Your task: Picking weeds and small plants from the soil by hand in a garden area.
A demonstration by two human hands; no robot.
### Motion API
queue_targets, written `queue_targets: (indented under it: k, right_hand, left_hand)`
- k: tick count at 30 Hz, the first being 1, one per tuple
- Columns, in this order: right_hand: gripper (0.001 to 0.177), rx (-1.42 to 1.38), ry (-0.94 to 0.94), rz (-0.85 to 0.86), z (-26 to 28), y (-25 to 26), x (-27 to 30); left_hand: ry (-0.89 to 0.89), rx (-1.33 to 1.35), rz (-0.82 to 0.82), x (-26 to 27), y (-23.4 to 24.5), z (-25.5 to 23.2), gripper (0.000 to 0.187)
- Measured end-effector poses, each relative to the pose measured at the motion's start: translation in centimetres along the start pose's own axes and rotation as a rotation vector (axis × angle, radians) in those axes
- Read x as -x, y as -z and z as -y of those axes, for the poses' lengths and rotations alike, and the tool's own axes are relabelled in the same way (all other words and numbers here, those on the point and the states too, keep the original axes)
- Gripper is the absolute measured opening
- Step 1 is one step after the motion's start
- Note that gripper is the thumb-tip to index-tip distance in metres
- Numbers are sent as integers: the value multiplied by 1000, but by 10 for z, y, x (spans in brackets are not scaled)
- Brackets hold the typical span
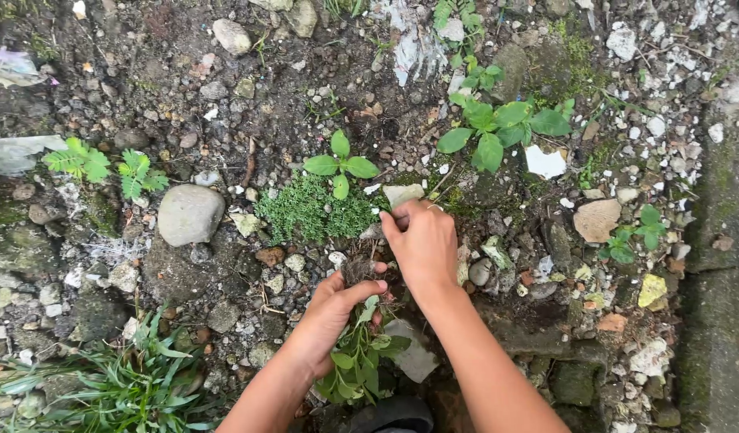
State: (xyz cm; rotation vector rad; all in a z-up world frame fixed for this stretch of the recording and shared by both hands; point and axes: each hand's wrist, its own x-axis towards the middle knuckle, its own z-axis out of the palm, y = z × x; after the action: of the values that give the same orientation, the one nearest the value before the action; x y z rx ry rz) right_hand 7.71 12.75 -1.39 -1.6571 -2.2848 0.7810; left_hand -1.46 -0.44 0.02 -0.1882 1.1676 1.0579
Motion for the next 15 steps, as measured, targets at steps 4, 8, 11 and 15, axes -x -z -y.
queue_targets:
  k: [4, 8, 11, 15]
  right_hand:
    - [16, 69, 23, -39, -5, -10, 1]
    - [11, 55, 81, -102, -12, -20, -1]
    - [8, 3, 95, -124, -17, -22, -2]
    - [7, -114, 67, -108, -19, -21, -2]
  left_hand:
    - [3, 11, 16, -6, 1, 2, 31]
    - [22, 15, 12, -4, -1, -1, 30]
    - [32, 19, 0, -4, 0, -3, 30]
    - [15, 28, 2, -5, 3, -2, 31]
